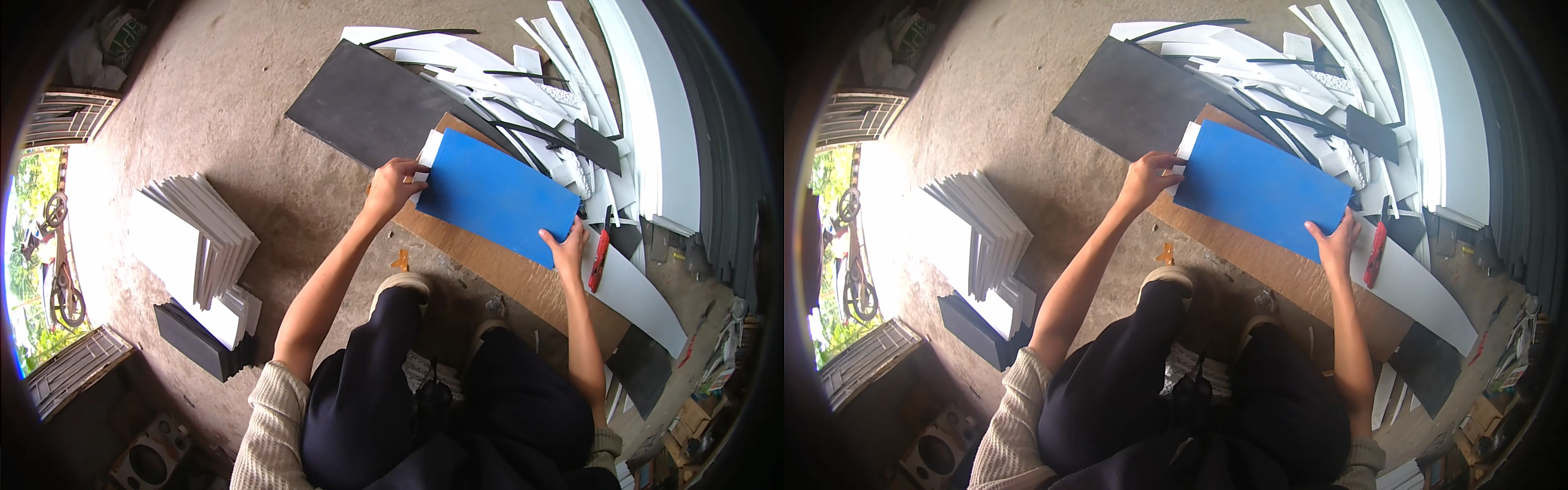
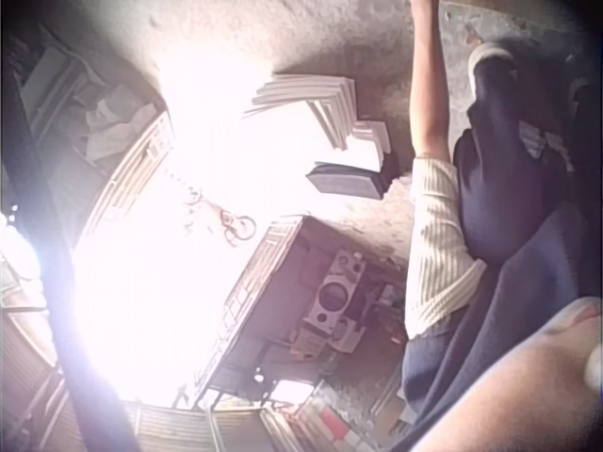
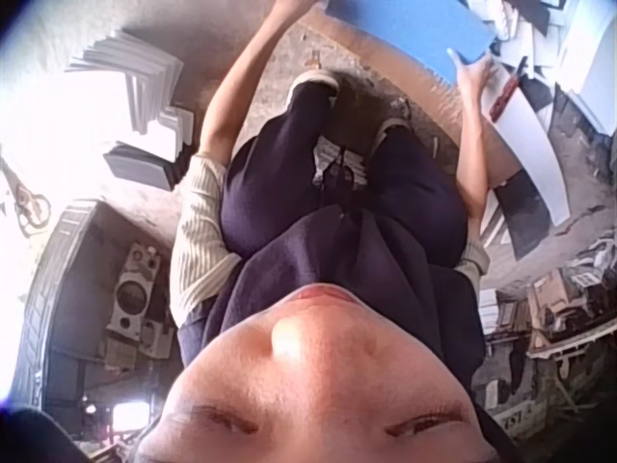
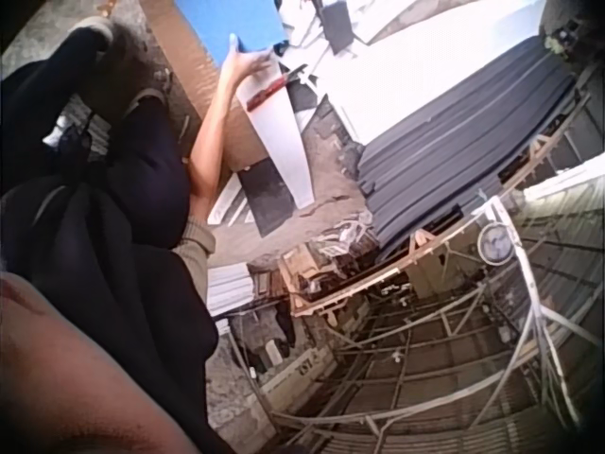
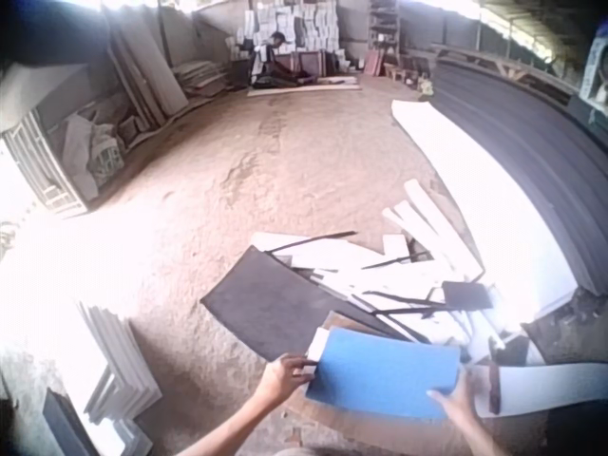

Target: The person sits on the floor and repeatedly cuts white foam sheets using a blue template and a red utility knife. They align the template, score the foam, and stack the cut pieces.

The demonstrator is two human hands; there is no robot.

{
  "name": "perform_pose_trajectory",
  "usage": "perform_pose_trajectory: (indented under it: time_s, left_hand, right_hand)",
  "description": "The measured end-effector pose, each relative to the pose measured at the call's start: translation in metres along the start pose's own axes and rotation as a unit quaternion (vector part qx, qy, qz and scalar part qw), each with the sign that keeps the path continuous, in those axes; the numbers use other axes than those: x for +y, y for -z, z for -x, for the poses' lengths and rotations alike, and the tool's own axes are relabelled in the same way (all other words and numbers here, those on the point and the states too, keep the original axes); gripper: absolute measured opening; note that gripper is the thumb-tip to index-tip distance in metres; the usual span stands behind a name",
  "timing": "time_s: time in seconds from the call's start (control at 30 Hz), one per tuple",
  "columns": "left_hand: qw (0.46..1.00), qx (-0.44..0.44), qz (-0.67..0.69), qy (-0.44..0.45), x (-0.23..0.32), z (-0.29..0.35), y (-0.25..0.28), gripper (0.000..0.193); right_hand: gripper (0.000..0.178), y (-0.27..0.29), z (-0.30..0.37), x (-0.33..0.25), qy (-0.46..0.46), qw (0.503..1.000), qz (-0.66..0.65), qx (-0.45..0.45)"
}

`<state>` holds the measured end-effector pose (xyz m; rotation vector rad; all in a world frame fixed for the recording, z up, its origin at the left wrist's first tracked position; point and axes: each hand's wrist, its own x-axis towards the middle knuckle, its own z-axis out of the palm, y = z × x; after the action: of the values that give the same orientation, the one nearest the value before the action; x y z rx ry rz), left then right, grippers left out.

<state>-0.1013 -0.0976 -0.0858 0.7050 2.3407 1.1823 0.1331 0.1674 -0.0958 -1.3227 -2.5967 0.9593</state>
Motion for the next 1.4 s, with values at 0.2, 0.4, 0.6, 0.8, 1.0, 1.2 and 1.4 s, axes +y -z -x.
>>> perform_pose_trajectory:
  time_s: [0.2,0.4,0.6,0.8,1.0,1.2,1.4]
  left_hand:
    - [1.000,-0.011,-0.005,0.013,0.001,-0.003,-0.001,0.028]
    - [0.999,0.020,-0.005,0.025,-0.001,-0.003,-0.006,0.029]
    - [0.996,-0.023,-0.050,0.069,0.005,-0.007,-0.002,0.029]
    - [0.997,-0.014,-0.041,0.058,-0.001,-0.014,-0.009,0.031]
    - [0.996,-0.024,-0.039,0.073,-0.006,-0.015,-0.004,0.031]
    - [0.994,-0.053,-0.038,0.089,0.013,-0.015,-0.005,0.031]
    - [0.993,-0.049,-0.043,0.097,0.021,-0.013,-0.003,0.031]
  right_hand:
    - [0.091,0.001,0.000,0.001,0.009,1.000,0.007,0.007]
    - [0.089,0.000,0.001,-0.001,0.023,0.999,0.020,0.009]
    - [0.068,-0.001,-0.005,0.018,0.008,0.999,-0.045,0.020]
    - [0.053,0.003,-0.015,0.038,-0.008,0.991,-0.130,0.008]
    - [0.048,0.024,-0.022,0.024,-0.076,0.961,-0.259,-0.065]
    - [0.046,0.018,-0.024,0.043,-0.027,0.972,-0.230,-0.042]
    - [0.036,0.014,-0.024,0.043,-0.024,0.980,-0.196,-0.038]
